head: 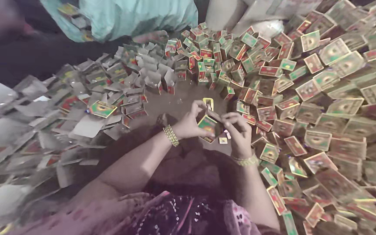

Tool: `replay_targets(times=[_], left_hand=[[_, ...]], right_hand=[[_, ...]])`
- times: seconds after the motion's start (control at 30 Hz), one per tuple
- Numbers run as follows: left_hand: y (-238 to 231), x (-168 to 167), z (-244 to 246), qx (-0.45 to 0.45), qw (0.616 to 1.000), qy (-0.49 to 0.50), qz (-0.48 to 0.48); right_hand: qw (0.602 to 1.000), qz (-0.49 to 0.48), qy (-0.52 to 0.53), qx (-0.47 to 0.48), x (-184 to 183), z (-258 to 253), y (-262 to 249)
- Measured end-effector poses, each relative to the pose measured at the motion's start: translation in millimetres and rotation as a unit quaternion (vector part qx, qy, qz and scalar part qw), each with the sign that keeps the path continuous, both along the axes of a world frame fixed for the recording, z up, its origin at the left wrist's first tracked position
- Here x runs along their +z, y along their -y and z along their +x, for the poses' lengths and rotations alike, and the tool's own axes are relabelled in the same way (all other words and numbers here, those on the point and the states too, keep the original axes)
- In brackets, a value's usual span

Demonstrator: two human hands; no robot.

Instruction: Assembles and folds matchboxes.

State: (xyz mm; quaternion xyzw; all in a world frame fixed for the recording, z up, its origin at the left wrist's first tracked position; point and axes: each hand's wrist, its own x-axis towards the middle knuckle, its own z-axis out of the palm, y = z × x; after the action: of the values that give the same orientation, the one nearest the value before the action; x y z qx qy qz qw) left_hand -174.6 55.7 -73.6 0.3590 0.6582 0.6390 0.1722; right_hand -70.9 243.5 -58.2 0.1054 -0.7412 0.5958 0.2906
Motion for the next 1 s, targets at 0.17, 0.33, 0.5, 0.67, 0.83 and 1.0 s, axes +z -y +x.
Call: replay_targets(times=[0.17, 0.33, 0.5, 0.67, 0.83, 1.0], left_hand=[[3.1, -4.5, -3.1, 0.000, 1.000, -0.015, -0.023], [3.7, -6.2, -0.2, -0.011, 0.999, 0.011, -0.039], [10.3, -4.1, 1.6, -0.027, 0.999, 0.010, -0.039], [16.9, -8.2, 2.7, -0.043, 0.999, 0.015, -0.015], [21.6, -14.4, 4.3, -0.024, 0.999, 0.032, 0.000], [21.2, -11.9, 3.5, 0.021, 0.995, 0.090, 0.037]], right_hand=[[0.994, 0.111, 0.014, -0.002, 3.4, -0.2, -5.3], [0.988, 0.129, 0.075, -0.031, 2.4, 3.3, -1.0], [0.994, 0.079, 0.072, -0.024, 5.1, 8.3, 6.0], [0.992, 0.112, 0.060, -0.018, 5.7, 12.3, 14.6], [0.983, 0.168, 0.067, -0.013, 1.9, 15.0, 27.8], [0.989, 0.127, 0.066, -0.043, -9.9, 6.7, 35.6]])
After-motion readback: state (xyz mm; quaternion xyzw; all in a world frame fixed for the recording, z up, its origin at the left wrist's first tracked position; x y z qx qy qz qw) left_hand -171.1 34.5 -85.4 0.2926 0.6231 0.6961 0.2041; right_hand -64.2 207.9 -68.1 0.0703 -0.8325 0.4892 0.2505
